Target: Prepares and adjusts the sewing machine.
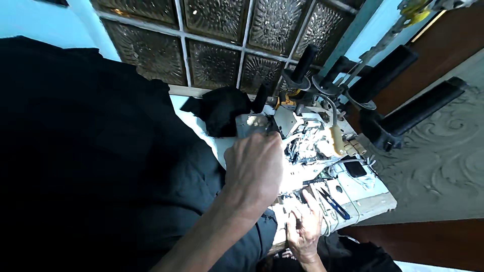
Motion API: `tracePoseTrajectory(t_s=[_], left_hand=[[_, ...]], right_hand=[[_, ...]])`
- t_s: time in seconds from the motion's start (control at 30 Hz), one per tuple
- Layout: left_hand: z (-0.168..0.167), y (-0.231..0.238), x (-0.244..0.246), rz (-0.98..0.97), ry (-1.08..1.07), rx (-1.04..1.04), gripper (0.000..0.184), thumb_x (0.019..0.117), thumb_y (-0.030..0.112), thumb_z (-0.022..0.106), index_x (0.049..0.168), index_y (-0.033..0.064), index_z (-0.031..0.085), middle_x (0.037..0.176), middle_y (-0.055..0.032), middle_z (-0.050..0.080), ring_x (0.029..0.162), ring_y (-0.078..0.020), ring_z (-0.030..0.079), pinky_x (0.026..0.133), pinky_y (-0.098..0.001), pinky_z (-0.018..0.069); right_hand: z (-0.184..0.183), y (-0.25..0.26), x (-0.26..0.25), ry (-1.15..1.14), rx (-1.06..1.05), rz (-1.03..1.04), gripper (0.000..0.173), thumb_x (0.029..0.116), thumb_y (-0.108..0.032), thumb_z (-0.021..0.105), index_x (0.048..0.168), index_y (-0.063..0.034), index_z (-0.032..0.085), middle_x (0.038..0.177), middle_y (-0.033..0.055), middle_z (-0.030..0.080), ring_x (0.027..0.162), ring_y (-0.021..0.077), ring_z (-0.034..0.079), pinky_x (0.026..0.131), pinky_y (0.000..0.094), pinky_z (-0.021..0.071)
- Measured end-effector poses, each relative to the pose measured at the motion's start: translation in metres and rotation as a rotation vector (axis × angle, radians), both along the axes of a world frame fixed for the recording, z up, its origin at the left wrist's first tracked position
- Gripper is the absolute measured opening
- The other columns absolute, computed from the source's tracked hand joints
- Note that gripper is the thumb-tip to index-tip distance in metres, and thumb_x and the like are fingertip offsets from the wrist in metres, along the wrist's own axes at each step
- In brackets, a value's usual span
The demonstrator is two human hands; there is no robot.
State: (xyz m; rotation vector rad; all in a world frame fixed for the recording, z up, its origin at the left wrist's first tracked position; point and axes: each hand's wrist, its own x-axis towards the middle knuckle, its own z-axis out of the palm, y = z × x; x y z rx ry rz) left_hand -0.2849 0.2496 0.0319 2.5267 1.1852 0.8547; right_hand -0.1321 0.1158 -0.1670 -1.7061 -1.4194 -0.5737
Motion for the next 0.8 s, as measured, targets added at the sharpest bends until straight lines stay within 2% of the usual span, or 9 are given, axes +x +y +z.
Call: tracePoseTrajectory(t_s=[0.13,0.2,0.3,0.4,0.47,0.6,0.73,0.77,0.8], left_hand=[[0.003,0.003,-0.001,0.053,0.041,-0.059,0.006,0.0896,0.008,0.069,0.084,0.0060,0.069,0.066,-0.0094,0.060,0.061,-0.0294,0.062,0.050,-0.0432,0.0431],[0.002,0.011,-0.009,0.064,-0.014,-0.009,0.012,0.0952,0.013,0.068,0.085,0.0070,0.070,0.066,-0.0082,0.062,0.061,-0.0285,0.063,0.052,-0.0445,0.0455],[0.000,0.023,-0.018,-0.019,-0.156,0.000,0.016,0.0982,0.017,0.066,0.085,0.0083,0.068,0.068,-0.0055,0.061,0.062,-0.0237,0.063,0.055,-0.0432,0.0467],[-0.008,0.034,-0.019,-0.163,-0.250,-0.147,0.009,0.0931,0.004,0.066,0.084,0.0053,0.069,0.069,-0.0066,0.061,0.061,-0.0179,0.059,0.054,-0.0354,0.0466],[-0.015,0.038,-0.012,-0.172,-0.148,-0.109,0.006,0.0948,0.004,0.066,0.090,0.0074,0.067,0.078,-0.0078,0.063,0.069,-0.0223,0.064,0.058,-0.0392,0.0500],[-0.007,0.036,-0.011,-0.161,-0.066,-0.110,0.013,0.0988,0.004,0.061,0.106,0.0085,0.071,0.094,-0.0097,0.068,0.082,-0.0268,0.068,0.069,-0.0445,0.0552],[-0.009,0.037,-0.014,-0.137,-0.143,-0.089,0.011,0.0989,0.010,0.063,0.100,0.0113,0.073,0.089,-0.0068,0.068,0.076,-0.0243,0.067,0.062,-0.0433,0.0527],[-0.008,0.037,-0.014,-0.129,-0.142,-0.110,0.011,0.0996,0.012,0.063,0.100,0.0118,0.074,0.089,-0.0064,0.068,0.077,-0.0240,0.067,0.062,-0.0435,0.0525],[-0.007,0.036,-0.014,-0.123,-0.139,-0.127,0.012,0.0999,0.012,0.063,0.099,0.0113,0.075,0.090,-0.0070,0.068,0.077,-0.0242,0.067,0.063,-0.0438,0.0525]], right_hand=[[0.024,-0.005,0.009,0.131,0.061,0.006,0.025,0.0924,-0.024,0.061,0.113,-0.0091,0.063,0.137,0.0172,0.056,0.136,0.0172,0.050,0.113,0.0289,0.0411],[0.063,-0.007,0.043,-0.022,0.103,-0.086,0.036,0.0986,-0.020,0.060,0.126,0.0043,0.059,0.144,0.0302,0.049,0.143,0.0295,0.042,0.118,0.0343,0.0339],[0.125,0.012,0.124,0.034,0.128,-0.154,0.046,0.0982,-0.013,0.055,0.130,0.0209,0.051,0.145,0.0430,0.041,0.138,0.0467,0.044,0.109,0.0446,0.0435],[0.147,0.050,0.198,0.563,-0.090,-0.161,0.043,0.1077,-0.016,0.040,0.137,0.0124,0.051,0.140,0.0286,0.054,0.123,0.0266,0.057,0.102,0.0372,0.0482],[0.149,0.074,0.216,0.880,-0.356,-0.223,0.047,0.1120,-0.028,0.034,0.143,0.0036,0.049,0.137,0.0227,0.056,0.114,0.0261,0.059,0.094,0.0429,0.0487],[0.128,0.086,0.230,0.913,-0.714,-0.297,0.044,0.1139,-0.025,0.030,0.145,0.0015,0.045,0.115,0.0205,0.062,0.087,0.0201,0.062,0.077,0.0345,0.0508],[0.126,0.096,0.216,1.164,-0.587,-0.290,0.037,0.1141,-0.029,0.026,0.103,-0.0056,0.052,0.067,0.0001,0.048,0.051,0.0064,0.046,0.050,0.0204,0.0430],[0.123,0.099,0.215,1.255,-0.513,-0.259,0.038,0.1139,-0.031,0.025,0.099,-0.0081,0.051,0.066,-0.0004,0.049,0.050,0.0065,0.047,0.048,0.0204,0.0437],[0.120,0.099,0.216,1.317,-0.459,-0.190,0.037,0.1143,-0.029,0.023,0.114,-0.0054,0.051,0.079,0.0028,0.051,0.062,0.0095,0.053,0.058,0.0245,0.0483]])
